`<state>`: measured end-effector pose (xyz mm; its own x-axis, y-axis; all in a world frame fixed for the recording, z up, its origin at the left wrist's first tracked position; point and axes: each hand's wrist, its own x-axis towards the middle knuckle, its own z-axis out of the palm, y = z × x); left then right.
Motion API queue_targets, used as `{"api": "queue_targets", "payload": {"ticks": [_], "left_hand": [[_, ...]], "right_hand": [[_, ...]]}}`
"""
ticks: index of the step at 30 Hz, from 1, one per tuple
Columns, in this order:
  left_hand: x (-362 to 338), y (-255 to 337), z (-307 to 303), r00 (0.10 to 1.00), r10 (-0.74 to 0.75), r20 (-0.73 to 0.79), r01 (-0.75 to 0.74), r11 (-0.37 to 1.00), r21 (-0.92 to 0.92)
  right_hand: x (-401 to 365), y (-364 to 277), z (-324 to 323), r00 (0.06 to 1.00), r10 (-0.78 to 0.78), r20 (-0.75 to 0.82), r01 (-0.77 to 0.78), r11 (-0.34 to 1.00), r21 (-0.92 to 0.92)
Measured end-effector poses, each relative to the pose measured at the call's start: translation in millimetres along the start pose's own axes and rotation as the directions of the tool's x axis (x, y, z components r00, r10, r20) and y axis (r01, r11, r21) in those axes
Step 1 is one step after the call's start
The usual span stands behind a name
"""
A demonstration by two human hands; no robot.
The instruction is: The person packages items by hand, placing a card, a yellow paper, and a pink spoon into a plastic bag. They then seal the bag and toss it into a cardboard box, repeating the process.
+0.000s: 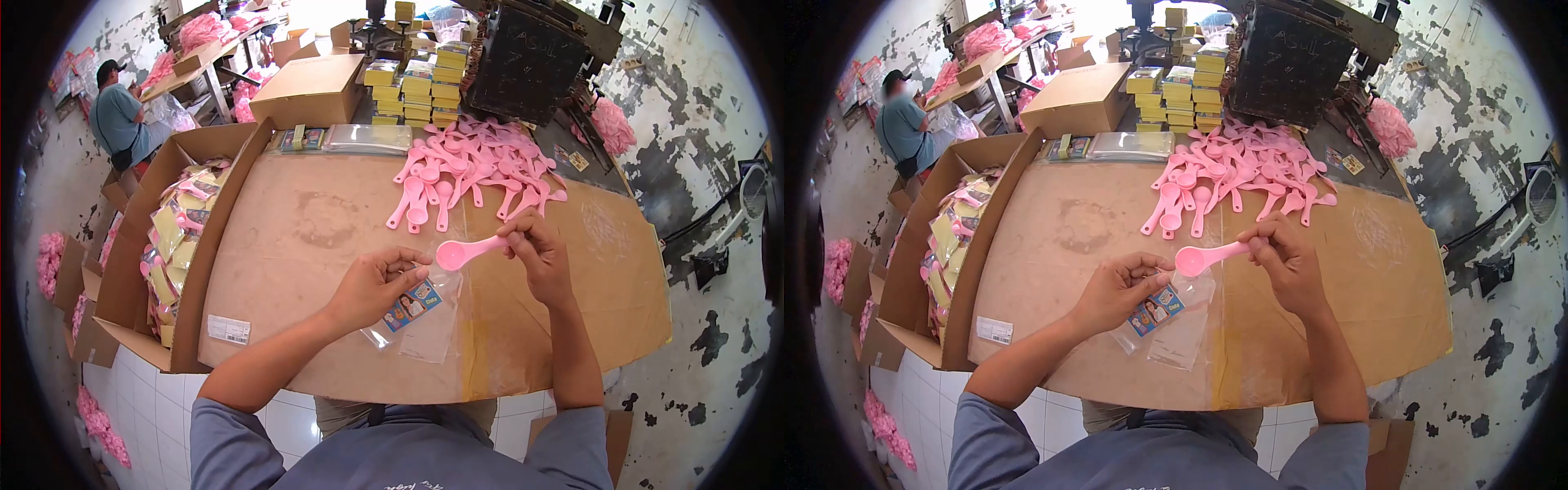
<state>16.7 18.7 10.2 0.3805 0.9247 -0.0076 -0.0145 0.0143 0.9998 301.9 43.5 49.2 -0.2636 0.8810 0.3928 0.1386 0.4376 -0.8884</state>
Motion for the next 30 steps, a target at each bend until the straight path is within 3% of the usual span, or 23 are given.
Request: {"api": "queue_targets", "payload": {"ticks": [5,8,11,14,17,20,23,26,29,30], "left_hand": [[-2,5,1,1.0,-0.028,0.001,0.028,0.999,0.03],[-1,-1,-1,0.999,-0.023,0.046,0.019,0.996,0.086],[-2,0,2,0.997,-0.059,0.048,0.052,0.99,0.128],[-3,-1,2,0.994,-0.043,0.097,0.037,0.997,0.061],[-3,-2,5,0.996,-0.045,0.083,0.053,0.994,-0.091],[-1,-2,0,0.993,-0.039,0.11,0.046,0.997,-0.061],[-6,19,-3,0.963,-0.161,0.215,0.192,0.972,-0.135],[-6,11,-4,0.931,-0.154,0.332,0.217,0.963,-0.162],[-8,6,-3,0.936,0.02,0.35,0.065,0.971,-0.231],[-9,7,0,0.953,0.101,0.284,-0.025,0.966,-0.259]], "right_hand": [[-2,-1,-1,0.985,0.032,0.172,-0.013,0.994,-0.109],[-5,-6,14,0.99,0.106,0.088,-0.115,0.988,0.104],[-6,3,26,0.998,0.065,-0.012,-0.062,0.981,0.183],[-13,14,37,0.997,0.04,0.059,-0.049,0.988,0.15],[-10,22,35,0.95,-0.097,0.297,0.139,0.983,-0.122],[-9,2,42,0.933,-0.163,0.321,0.209,0.971,-0.115],[-5,-17,51,0.996,0.033,0.084,-0.043,0.992,0.121],[-1,-33,58,0.937,-0.18,0.299,0.21,0.975,-0.071],[5,-47,53,0.891,-0.252,0.378,0.27,0.963,0.006],[8,-58,50,0.884,-0.259,0.389,0.32,0.942,-0.102]]}}
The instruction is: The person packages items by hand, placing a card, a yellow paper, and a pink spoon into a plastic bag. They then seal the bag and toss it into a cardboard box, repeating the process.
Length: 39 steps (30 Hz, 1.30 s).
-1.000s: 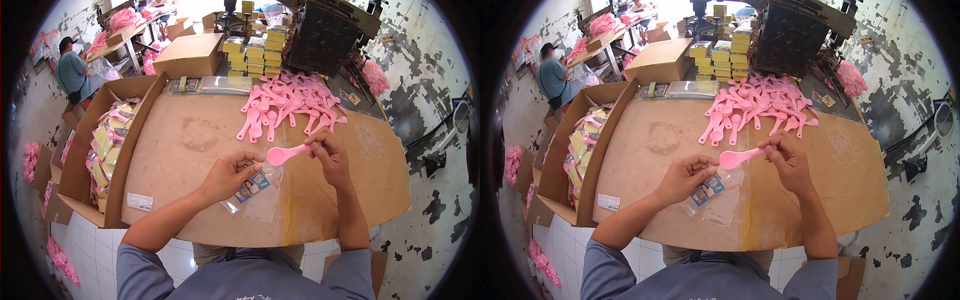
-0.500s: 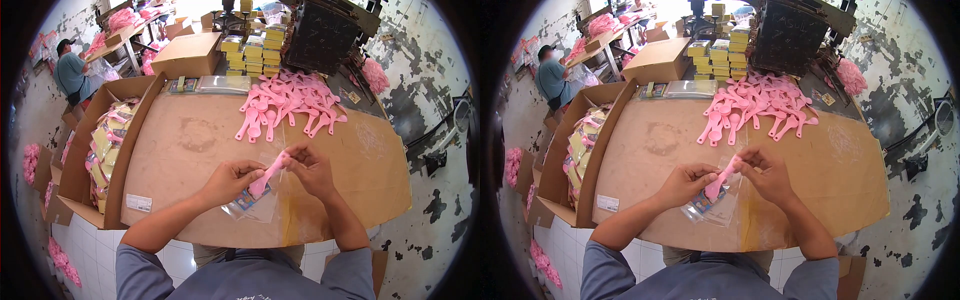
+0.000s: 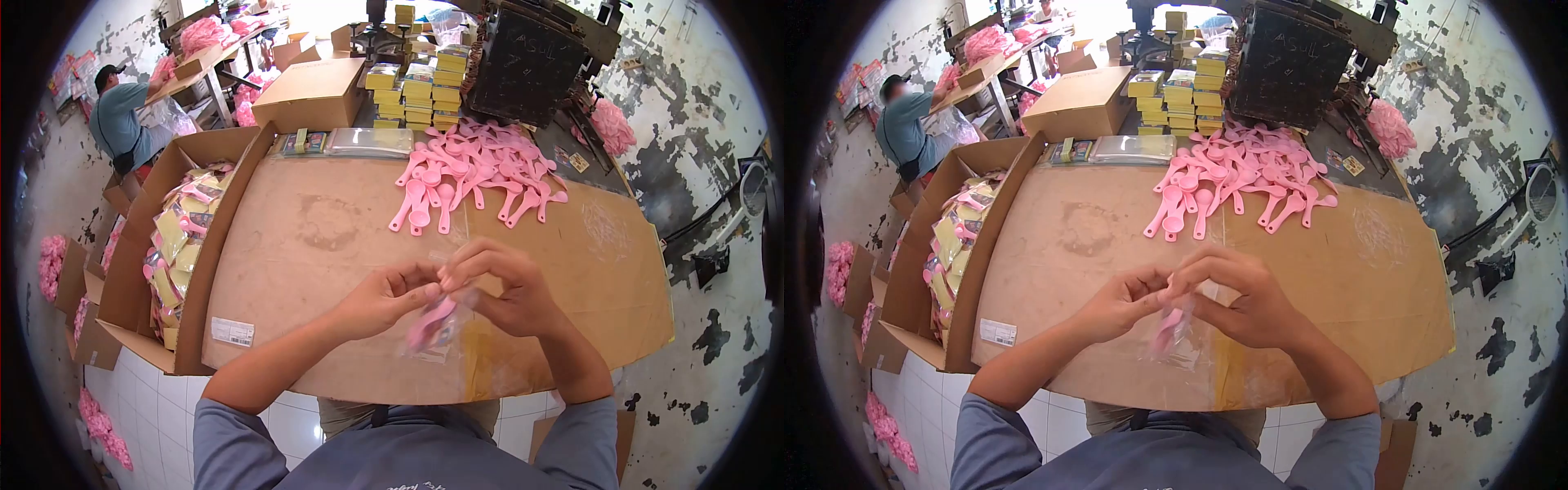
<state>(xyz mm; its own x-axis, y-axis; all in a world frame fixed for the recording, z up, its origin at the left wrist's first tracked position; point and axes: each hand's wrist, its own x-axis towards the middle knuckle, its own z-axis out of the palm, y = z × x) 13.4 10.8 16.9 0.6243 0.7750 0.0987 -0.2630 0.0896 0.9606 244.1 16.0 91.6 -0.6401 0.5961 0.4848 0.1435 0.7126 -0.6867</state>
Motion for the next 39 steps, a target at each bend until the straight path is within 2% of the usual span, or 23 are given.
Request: {"api": "queue_targets", "payload": {"ticks": [2,5,8,11,14,17,18,20,23,26,29,32,35,38,39], "left_hand": [[2,0,7,0.978,0.189,-0.092,-0.189,0.982,0.008],[-7,9,4,0.954,0.3,0.02,-0.299,0.939,0.168],[-12,20,12,0.916,0.386,0.104,-0.384,0.778,0.498],[-10,13,15,0.933,0.36,-0.02,-0.3,0.805,0.512],[-12,11,13,0.958,0.238,-0.163,-0.122,0.845,0.521],[-11,9,11,0.967,0.223,-0.127,-0.148,0.889,0.434],[-11,10,13,0.968,0.209,-0.139,-0.131,0.894,0.429],[-13,16,16,0.969,0.182,-0.164,-0.098,0.902,0.421],[-13,25,22,0.951,0.216,-0.22,-0.135,0.933,0.333],[-8,8,17,0.942,0.252,-0.22,-0.182,0.938,0.294],[-12,9,15,0.942,0.279,-0.184,-0.145,0.837,0.527],[-12,8,18,0.918,0.37,-0.14,-0.234,0.793,0.563],[-11,7,20,0.883,0.455,-0.117,-0.275,0.703,0.656],[-9,5,18,0.826,0.563,-0.024,-0.34,0.532,0.775],[-10,5,18,0.837,0.546,-0.013,-0.314,0.501,0.806]], "right_hand": [[9,-23,-12,1.0,-0.011,0.028,0.017,0.971,-0.24],[10,-38,-11,0.992,0.044,-0.119,-0.075,0.961,-0.265],[16,-47,-9,0.977,0.16,-0.138,-0.195,0.935,-0.295],[15,-43,-3,0.959,0.247,-0.137,-0.275,0.925,-0.262],[15,-35,-1,0.974,0.173,-0.144,-0.208,0.938,-0.277],[14,-25,-1,0.896,0.234,-0.377,-0.314,0.934,-0.168],[14,-22,-2,0.916,0.104,-0.387,-0.219,0.938,-0.267],[15,-17,-4,0.917,-0.161,-0.365,-0.027,0.888,-0.459],[10,-33,-1,0.978,-0.184,-0.094,0.063,0.702,-0.71],[7,-18,11,0.967,-0.224,-0.118,0.083,0.719,-0.69],[9,-13,16,0.961,-0.236,-0.141,0.084,0.738,-0.669],[11,-10,17,0.955,-0.266,-0.132,0.1,0.707,-0.701],[13,-14,17,0.96,-0.267,-0.082,0.112,0.636,-0.763],[14,-17,18,0.96,-0.278,0.016,0.163,0.515,-0.841],[14,-18,19,0.962,-0.267,0.048,0.176,0.479,-0.86]]}}
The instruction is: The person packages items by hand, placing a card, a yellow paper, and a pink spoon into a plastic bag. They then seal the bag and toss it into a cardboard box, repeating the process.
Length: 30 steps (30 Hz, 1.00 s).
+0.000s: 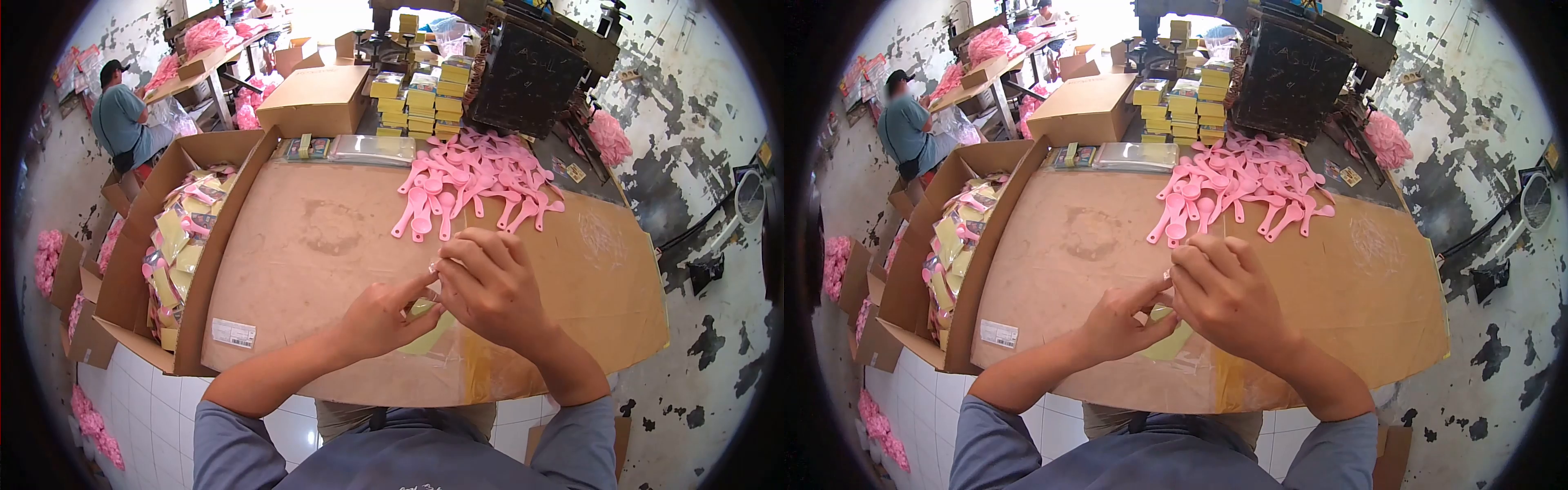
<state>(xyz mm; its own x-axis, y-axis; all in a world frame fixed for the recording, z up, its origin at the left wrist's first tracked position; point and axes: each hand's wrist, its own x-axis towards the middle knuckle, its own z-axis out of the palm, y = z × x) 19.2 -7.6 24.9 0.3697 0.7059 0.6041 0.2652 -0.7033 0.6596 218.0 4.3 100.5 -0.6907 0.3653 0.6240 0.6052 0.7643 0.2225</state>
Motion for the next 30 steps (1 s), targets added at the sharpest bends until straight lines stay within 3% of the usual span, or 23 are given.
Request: {"api": "queue_targets", "payload": {"ticks": [5,11,14,17,20,23,25,27,28,29,30], "left_hand": [[-2,3,-3,0.992,-0.008,0.124,-0.01,0.99,0.143],[3,2,0,0.998,-0.034,0.044,0.037,0.998,-0.052],[1,0,1,0.984,-0.162,0.077,0.172,0.974,-0.148],[8,13,-9,0.956,-0.274,0.107,0.286,0.949,-0.128],[6,1,-5,0.947,-0.316,0.055,0.316,0.889,-0.332],[8,6,-11,0.868,-0.478,0.132,0.483,0.755,-0.444],[9,3,-9,0.862,-0.49,0.129,0.474,0.69,-0.547],[11,-2,-10,0.851,-0.507,0.132,0.475,0.638,-0.606],[11,-4,-12,0.842,-0.522,0.138,0.485,0.62,-0.617],[10,-6,-12,0.832,-0.536,0.142,0.494,0.601,-0.628],[10,-7,-11,0.842,-0.525,0.125,0.473,0.607,-0.639]], "right_hand": [[4,0,0,0.985,-0.048,0.163,0.062,0.995,-0.081],[0,5,3,0.988,0.066,0.137,-0.071,0.997,0.028],[2,2,-1,0.991,0.054,0.122,-0.067,0.993,0.099],[2,14,0,0.992,0.128,0.013,-0.129,0.982,0.141],[-8,35,-7,0.949,0.316,-0.004,-0.305,0.918,0.256],[-30,69,-17,0.862,0.495,0.108,-0.458,0.668,0.587],[-54,90,-52,0.609,0.657,0.444,-0.67,0.128,0.731],[-110,142,-84,0.579,0.62,0.53,-0.625,-0.079,0.777],[-136,166,-93,0.533,0.655,0.536,-0.605,-0.147,0.782],[-162,189,-93,0.473,0.748,0.464,-0.621,-0.09,0.778],[-190,210,-86,0.4,0.872,0.282,-0.751,0.136,0.646]]}}
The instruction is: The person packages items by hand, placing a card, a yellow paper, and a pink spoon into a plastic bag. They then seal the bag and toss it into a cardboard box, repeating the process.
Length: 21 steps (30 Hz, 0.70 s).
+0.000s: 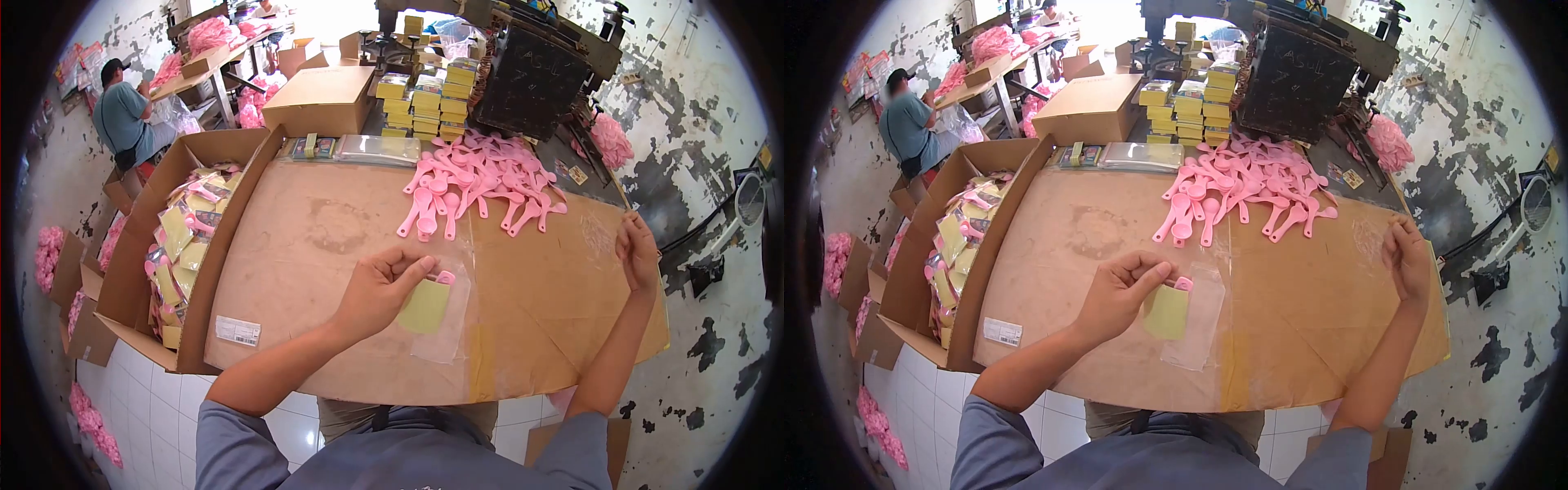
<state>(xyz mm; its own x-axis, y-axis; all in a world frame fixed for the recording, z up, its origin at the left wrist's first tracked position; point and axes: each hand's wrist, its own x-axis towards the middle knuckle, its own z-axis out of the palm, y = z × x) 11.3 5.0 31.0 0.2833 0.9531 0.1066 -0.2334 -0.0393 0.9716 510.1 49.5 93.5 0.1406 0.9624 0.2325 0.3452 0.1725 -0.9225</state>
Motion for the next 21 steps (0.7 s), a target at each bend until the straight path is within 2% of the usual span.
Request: {"api": "queue_targets", "payload": {"ticks": [1,2,3,4,6,8,10,12,14,17,20,21], "left_hand": [[1,-2,1,1.0,0.023,-0.005,-0.023,1.0,-0.011],[2,-3,2,0.999,0.047,-0.008,-0.047,0.999,-0.019],[2,-2,4,0.999,0.042,-0.007,-0.042,0.999,-0.017],[1,1,5,0.999,0.036,-0.004,-0.036,0.999,-0.016],[3,1,4,0.999,0.039,-0.015,-0.039,0.999,0.011],[6,-6,1,1.0,0.027,-0.015,-0.026,0.998,0.064],[7,-11,1,1.0,0.013,-0.016,-0.012,1.0,0.023],[6,-12,2,1.0,0.013,-0.009,-0.013,1.0,-0.001],[6,-12,4,1.0,0.029,0.006,-0.029,0.999,-0.017],[3,-12,2,0.999,-0.031,-0.016,0.032,0.999,0.02],[3,-15,0,0.998,-0.054,-0.022,0.054,0.999,-0.002],[3,-15,-1,0.998,-0.066,-0.018,0.066,0.998,0.01]], "right_hand": [[7,30,-16,0.97,-0.162,-0.181,0.056,0.873,-0.485],[6,58,-24,0.894,-0.372,-0.248,-0.035,0.496,-0.868],[0,73,-25,0.842,-0.497,-0.211,-0.106,0.231,-0.967],[-9,73,-18,0.798,-0.578,-0.171,-0.132,0.109,-0.985],[-22,28,24,0.785,-0.607,-0.122,-0.04,0.147,-0.988],[-39,-13,69,0.846,-0.515,-0.135,0.125,0.439,-0.89],[-52,-35,114,0.859,-0.512,0.022,0.365,0.581,-0.728],[-74,-60,165,0.905,-0.362,0.225,0.425,0.801,-0.421],[-86,-64,206,0.863,-0.284,0.418,0.342,0.937,-0.069],[-94,-63,247,0.844,-0.253,0.472,0.22,0.967,0.126],[-90,-57,260,0.831,-0.101,0.547,-0.099,0.941,0.324],[-88,-57,261,0.81,-0.095,0.579,-0.124,0.936,0.328]]}}
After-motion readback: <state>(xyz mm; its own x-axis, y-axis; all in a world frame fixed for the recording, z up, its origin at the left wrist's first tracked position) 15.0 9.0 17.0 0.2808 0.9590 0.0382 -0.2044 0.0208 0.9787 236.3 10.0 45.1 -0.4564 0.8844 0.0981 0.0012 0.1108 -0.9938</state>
